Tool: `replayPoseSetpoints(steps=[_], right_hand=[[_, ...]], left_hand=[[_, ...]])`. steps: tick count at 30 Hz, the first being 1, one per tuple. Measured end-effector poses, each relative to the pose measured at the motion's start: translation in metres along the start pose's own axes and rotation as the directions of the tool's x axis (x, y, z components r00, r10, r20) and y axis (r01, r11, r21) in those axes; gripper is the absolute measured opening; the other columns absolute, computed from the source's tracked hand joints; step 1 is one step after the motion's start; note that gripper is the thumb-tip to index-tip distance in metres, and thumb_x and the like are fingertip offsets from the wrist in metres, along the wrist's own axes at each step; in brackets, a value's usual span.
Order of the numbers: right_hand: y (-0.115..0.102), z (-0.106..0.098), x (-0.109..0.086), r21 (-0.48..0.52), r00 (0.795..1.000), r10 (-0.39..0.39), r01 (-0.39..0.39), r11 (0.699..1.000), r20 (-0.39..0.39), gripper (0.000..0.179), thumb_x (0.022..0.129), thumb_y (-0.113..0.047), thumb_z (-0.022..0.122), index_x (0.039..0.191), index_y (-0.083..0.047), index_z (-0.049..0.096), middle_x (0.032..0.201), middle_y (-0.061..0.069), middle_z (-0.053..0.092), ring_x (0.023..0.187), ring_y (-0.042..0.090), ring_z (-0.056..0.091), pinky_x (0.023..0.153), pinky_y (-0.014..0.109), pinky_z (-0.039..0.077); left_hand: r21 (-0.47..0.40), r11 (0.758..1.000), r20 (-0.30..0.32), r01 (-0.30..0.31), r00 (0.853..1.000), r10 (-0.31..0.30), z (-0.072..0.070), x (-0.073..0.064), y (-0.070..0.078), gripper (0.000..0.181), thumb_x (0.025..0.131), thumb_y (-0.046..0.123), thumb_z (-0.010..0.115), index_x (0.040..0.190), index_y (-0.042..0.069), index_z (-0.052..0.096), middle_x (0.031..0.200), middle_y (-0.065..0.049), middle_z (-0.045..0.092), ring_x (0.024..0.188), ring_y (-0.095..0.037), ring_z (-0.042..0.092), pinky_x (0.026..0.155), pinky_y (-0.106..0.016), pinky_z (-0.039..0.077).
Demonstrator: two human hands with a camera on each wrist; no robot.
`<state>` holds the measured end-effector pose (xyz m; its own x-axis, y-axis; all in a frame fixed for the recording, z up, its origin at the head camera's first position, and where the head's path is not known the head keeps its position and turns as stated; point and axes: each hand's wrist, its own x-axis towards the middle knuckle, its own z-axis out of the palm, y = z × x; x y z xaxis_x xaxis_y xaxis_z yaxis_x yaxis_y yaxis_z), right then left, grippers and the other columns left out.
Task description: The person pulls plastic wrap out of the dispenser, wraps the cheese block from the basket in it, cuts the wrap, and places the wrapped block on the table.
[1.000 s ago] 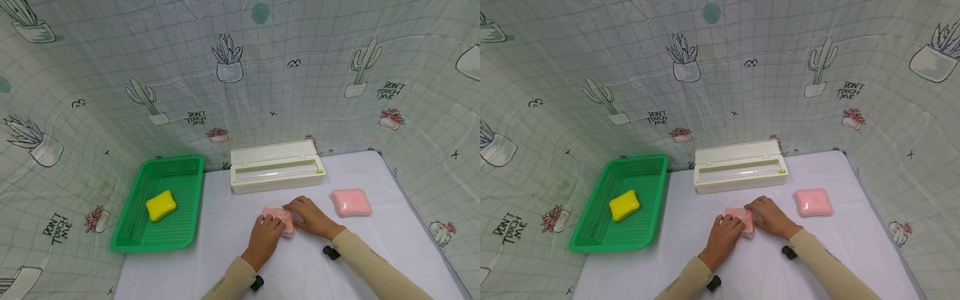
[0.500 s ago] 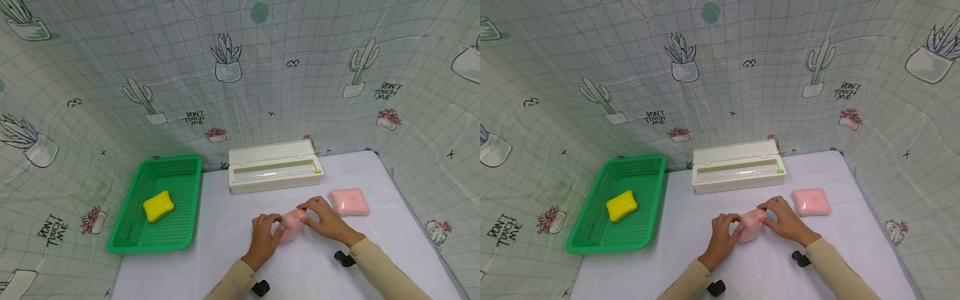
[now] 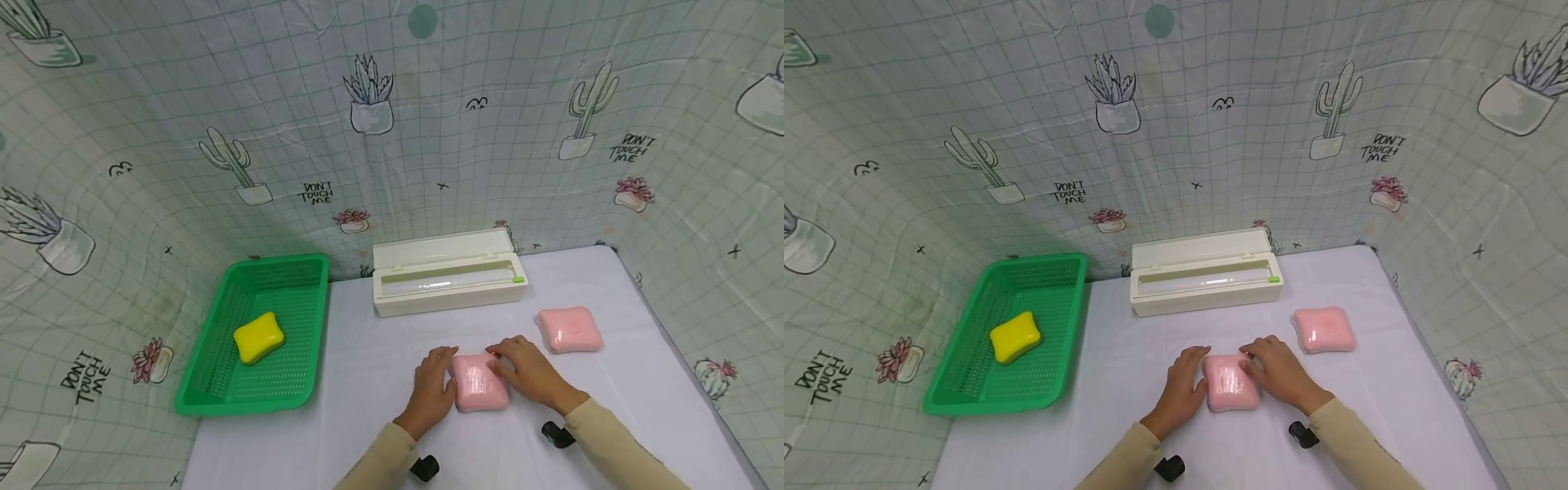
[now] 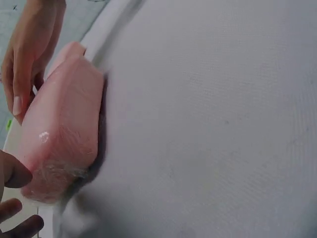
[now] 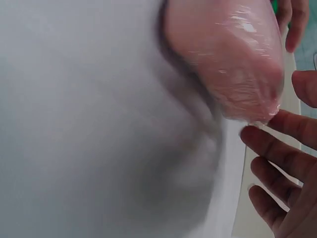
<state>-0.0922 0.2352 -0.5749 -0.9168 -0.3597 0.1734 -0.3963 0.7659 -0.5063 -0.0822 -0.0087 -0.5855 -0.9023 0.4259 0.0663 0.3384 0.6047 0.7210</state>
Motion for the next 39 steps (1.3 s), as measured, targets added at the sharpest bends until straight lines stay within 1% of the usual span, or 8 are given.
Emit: replayPoseSetpoints(steps=[3, 7, 9, 12, 18, 25, 34, 39], right_hand=[[-0.001, 0.001, -0.005, -0.023, 0.999, -0.011, 0.012, 1.000, 0.030, 0.040, 0.098, -0.028, 0.077, 0.130, -0.005, 0.071, 0.118, 0.003, 0.072, 0.112, 0.028, 0.064, 0.097, 0.053, 0.053], [-0.003, -0.002, -0.013, -0.064, 0.993, -0.068, 0.074, 0.995, 0.093, 0.073, 0.085, -0.042, 0.087, 0.143, -0.005, 0.061, 0.135, 0.011, 0.065, 0.123, 0.034, 0.061, 0.103, 0.057, 0.051], [-0.004, -0.002, -0.016, -0.088, 0.988, -0.105, 0.115, 0.989, 0.111, 0.086, 0.078, -0.042, 0.092, 0.146, -0.003, 0.057, 0.139, 0.013, 0.062, 0.127, 0.036, 0.059, 0.104, 0.059, 0.049], [-0.006, -0.001, -0.020, -0.117, 0.984, -0.140, 0.153, 0.981, 0.110, 0.096, 0.071, -0.039, 0.097, 0.148, -0.002, 0.054, 0.141, 0.014, 0.060, 0.129, 0.037, 0.057, 0.105, 0.060, 0.047], [-0.003, -0.009, -0.031, -0.175, 0.986, -0.159, 0.167, 0.970, 0.057, 0.092, 0.068, -0.036, 0.099, 0.144, -0.002, 0.058, 0.136, 0.009, 0.064, 0.126, 0.034, 0.058, 0.104, 0.057, 0.047], [0.010, -0.028, -0.055, -0.180, 0.992, -0.125, 0.124, 0.976, 0.009, 0.086, 0.066, -0.028, 0.100, 0.139, -0.004, 0.060, 0.132, 0.006, 0.067, 0.123, 0.031, 0.059, 0.101, 0.056, 0.045], [0.035, -0.050, -0.094, -0.215, 0.994, -0.083, 0.067, 0.974, -0.065, 0.087, 0.061, -0.025, 0.101, 0.136, -0.007, 0.062, 0.131, 0.009, 0.068, 0.120, 0.032, 0.054, 0.094, 0.055, 0.041], [0.048, -0.058, -0.108, -0.229, 0.987, -0.106, 0.076, 0.970, -0.122, 0.091, 0.055, -0.022, 0.101, 0.135, -0.007, 0.062, 0.131, 0.012, 0.066, 0.117, 0.032, 0.052, 0.088, 0.053, 0.040]], left_hand=[[0.084, 0.995, 0.028, -0.050, 0.998, 0.048, -0.002, -0.003, 0.000, 0.055, 0.098, 0.008, 0.064, 0.152, 0.007, 0.051, 0.151, -0.010, 0.054, 0.134, -0.027, 0.050, 0.105, -0.045, 0.040], [0.189, 0.980, 0.121, -0.061, 0.992, 0.038, -0.005, -0.003, 0.002, 0.070, 0.096, 0.036, 0.073, 0.156, 0.010, 0.047, 0.158, -0.009, 0.048, 0.140, -0.025, 0.046, 0.109, -0.045, 0.039], [0.246, 0.967, 0.149, -0.071, 0.988, 0.034, -0.002, -0.003, 0.000, 0.082, 0.092, 0.048, 0.078, 0.158, 0.011, 0.044, 0.160, -0.009, 0.046, 0.142, -0.025, 0.044, 0.111, -0.046, 0.038], [0.320, 0.941, 0.143, -0.109, 0.987, 0.066, 0.004, -0.002, -0.003, 0.092, 0.086, 0.052, 0.085, 0.158, 0.012, 0.043, 0.158, -0.009, 0.046, 0.142, -0.024, 0.044, 0.111, -0.045, 0.039], [0.427, 0.889, 0.114, -0.165, 0.985, 0.128, 0.016, 0.001, 0.007, 0.090, 0.083, 0.052, 0.088, 0.154, 0.013, 0.049, 0.149, -0.006, 0.054, 0.133, -0.021, 0.048, 0.102, -0.041, 0.040], [0.568, 0.789, 0.134, -0.233, 0.973, 0.190, 0.042, 0.009, 0.031, 0.089, 0.086, 0.064, 0.080, 0.153, 0.014, 0.050, 0.144, -0.001, 0.057, 0.129, -0.017, 0.052, 0.100, -0.036, 0.042], [0.651, 0.697, 0.131, -0.301, 0.949, 0.286, 0.078, 0.016, 0.065, 0.090, 0.084, 0.075, 0.074, 0.150, 0.017, 0.052, 0.140, 0.004, 0.058, 0.125, -0.011, 0.053, 0.097, -0.029, 0.040], [0.701, 0.643, 0.128, -0.310, 0.941, 0.315, 0.095, 0.019, 0.080, 0.094, 0.082, 0.081, 0.069, 0.151, 0.019, 0.052, 0.139, 0.005, 0.057, 0.122, -0.009, 0.052, 0.096, -0.028, 0.038]])
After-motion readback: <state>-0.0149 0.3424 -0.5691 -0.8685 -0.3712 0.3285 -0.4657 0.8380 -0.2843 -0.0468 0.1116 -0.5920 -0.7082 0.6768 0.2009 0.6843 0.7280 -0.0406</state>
